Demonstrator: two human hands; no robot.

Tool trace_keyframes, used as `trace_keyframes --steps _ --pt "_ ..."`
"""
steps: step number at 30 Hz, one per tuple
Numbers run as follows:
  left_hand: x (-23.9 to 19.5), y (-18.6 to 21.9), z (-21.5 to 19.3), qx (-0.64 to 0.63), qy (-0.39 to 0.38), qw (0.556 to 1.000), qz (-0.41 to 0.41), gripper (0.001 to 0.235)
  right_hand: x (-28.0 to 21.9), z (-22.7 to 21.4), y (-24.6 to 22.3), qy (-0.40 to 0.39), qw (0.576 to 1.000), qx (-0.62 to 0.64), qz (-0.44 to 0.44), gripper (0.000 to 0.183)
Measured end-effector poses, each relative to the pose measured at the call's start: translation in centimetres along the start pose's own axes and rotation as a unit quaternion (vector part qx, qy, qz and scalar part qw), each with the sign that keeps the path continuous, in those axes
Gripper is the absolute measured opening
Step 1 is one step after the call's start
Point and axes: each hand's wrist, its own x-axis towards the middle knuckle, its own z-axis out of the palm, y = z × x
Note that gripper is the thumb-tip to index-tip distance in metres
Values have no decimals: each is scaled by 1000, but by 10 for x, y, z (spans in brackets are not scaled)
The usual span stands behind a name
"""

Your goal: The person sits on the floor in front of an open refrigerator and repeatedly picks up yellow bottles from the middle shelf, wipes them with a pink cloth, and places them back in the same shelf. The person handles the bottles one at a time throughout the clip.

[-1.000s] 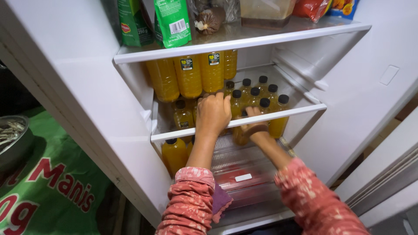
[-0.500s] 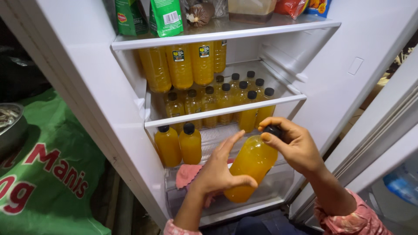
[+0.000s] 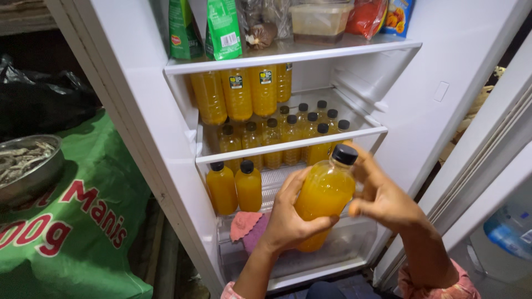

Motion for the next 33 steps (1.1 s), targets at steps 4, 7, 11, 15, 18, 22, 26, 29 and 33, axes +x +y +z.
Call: trace_keyframes --steps 4,7,11,15,18,22,26,29,33 --pt "31 -5 6 64 2 997 40 87 -6 7 30 74 989 24 128 95" --pt "63 -18 1 120 18 989 81 91 1 0 47 181 972 34 144 77" --pt "106 -49 -18 121 84 989 11 75 42 -12 55 253 962 82 61 67" --pt "126 -85 -29 142 94 983 66 47 93 -19 67 281 960 13 4 56" --pt "133 -107 -24 204 131 965 102 41 118 -25 89 315 949 -24 10 49" --pt "136 -130 -14 286 128 947 69 41 142 -37 133 348 932 -93 -50 62" --pt "147 -151 -10 310 53 949 -30 44 165 -59 166 387 891 -222 -83 75" --pt "159 -166 -8 312 19 948 -61 54 187 -79 169 375 878 -295 -23 78" --pt "174 -182 -6 315 -12 943 -106 68 212 -93 164 329 855 -367 161 89"
